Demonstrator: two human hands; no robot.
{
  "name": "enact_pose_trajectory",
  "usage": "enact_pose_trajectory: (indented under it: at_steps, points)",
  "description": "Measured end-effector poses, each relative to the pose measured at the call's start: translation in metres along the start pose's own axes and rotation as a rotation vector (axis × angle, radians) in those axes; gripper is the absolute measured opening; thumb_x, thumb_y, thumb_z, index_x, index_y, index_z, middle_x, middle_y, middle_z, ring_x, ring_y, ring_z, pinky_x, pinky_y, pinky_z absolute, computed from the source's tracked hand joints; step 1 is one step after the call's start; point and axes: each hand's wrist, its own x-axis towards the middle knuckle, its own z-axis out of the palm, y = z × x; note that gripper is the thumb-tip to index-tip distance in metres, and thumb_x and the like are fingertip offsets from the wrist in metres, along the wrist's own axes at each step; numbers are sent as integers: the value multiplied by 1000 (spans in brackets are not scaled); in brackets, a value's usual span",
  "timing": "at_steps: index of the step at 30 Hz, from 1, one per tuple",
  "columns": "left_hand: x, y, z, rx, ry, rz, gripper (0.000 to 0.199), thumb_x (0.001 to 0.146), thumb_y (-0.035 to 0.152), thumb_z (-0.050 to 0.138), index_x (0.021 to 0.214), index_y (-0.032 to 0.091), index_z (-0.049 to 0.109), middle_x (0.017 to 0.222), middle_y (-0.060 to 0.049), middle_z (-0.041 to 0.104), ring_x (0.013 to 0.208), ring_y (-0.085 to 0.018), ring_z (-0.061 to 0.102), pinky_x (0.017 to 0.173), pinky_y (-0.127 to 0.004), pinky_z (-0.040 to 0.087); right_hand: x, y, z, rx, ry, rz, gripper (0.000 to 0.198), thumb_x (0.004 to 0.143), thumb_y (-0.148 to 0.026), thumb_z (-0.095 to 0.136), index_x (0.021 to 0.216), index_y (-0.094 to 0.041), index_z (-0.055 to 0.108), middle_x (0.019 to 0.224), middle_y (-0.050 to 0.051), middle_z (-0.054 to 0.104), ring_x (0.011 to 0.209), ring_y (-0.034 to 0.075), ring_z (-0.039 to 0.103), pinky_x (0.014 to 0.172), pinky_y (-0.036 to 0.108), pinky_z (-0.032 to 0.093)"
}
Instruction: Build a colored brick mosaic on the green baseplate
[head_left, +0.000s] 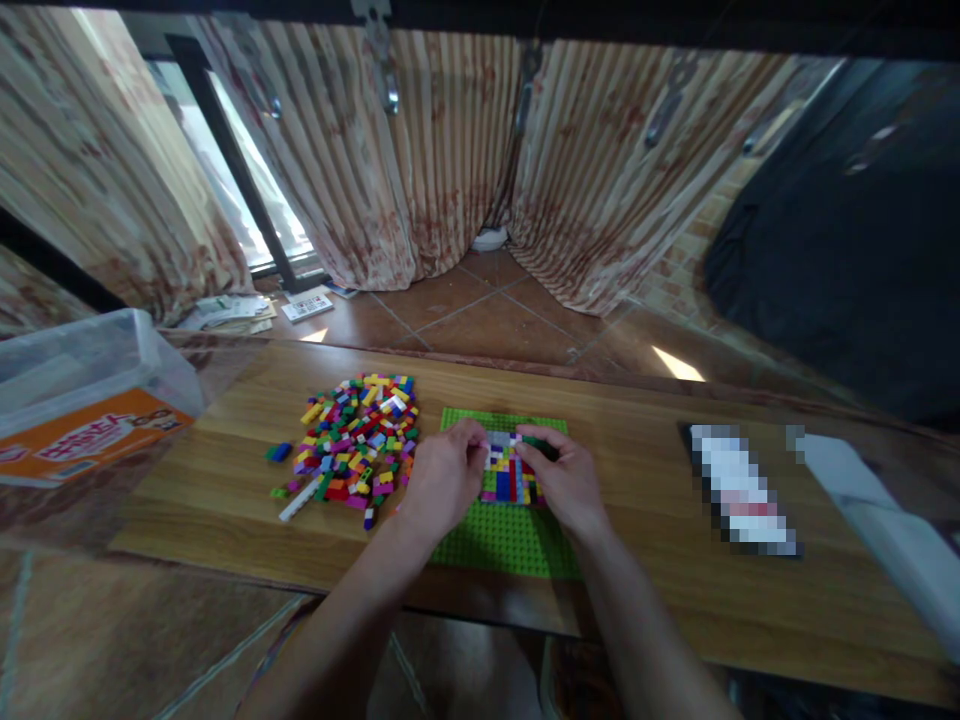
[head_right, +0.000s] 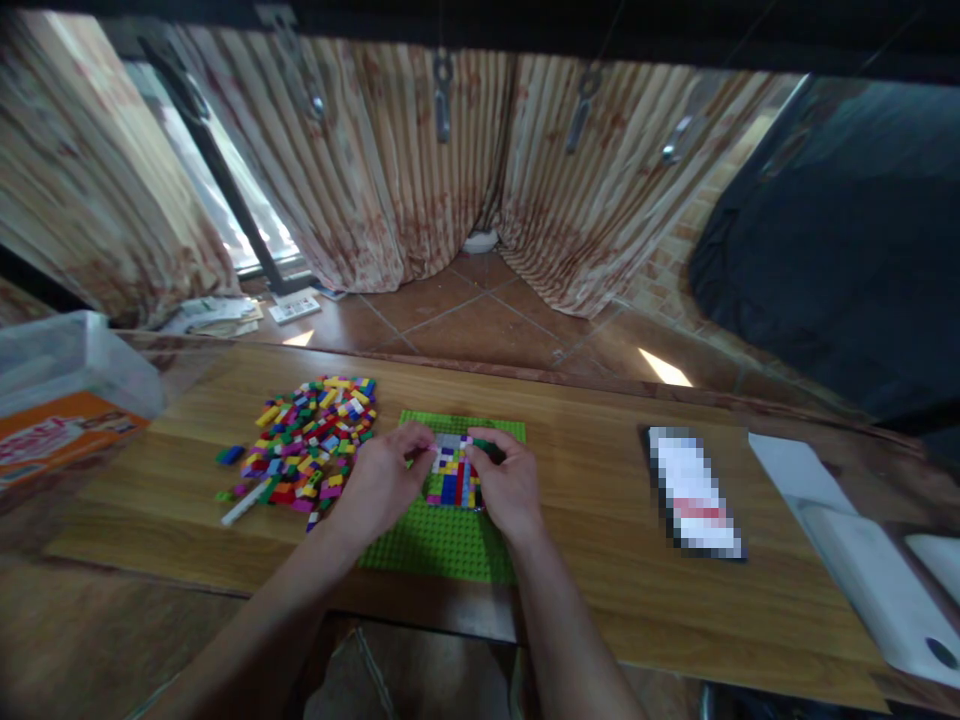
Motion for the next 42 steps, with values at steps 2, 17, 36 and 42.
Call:
enact_pose_trajectory:
  at_steps: [2,17,36,42]
  points:
    - [0,-1,-1,-17,-13,11,13,85,13,55,80,20,65,77,-1,70,71,-14,66,69,-24,49,0,-1,0,3,-10,11,34,64,-41,72,91,-21,77,82,4,75,67,20,65,64,35,54]
    - [-1,4,2,36,3,-3,12,87,14,55,90,17,66,87,-4,73,79,-17,69,75,-27,51,2,7,-4,-89,-21,-85,31,70,-41,70,94,-21,76,96,6,75,86,23,67,81,40,52]
    - [0,3,2,14,-5,-14,11,89,15,54,85,20,64,86,-3,73,81,-16,69,77,-27,51,-6,-8,16,-634,89,-234,42,79,-55,61,99,-20,74,104,12,70,103,30,61,93,47,44]
    - [0,3,3,44,14,-27,10,88,17,55,87,20,64,86,-3,74,79,-16,69,74,-26,50,-7,-8,15,-665,73,-247,44,81,-56,57,100,-19,74,104,13,69,103,30,61,93,47,43]
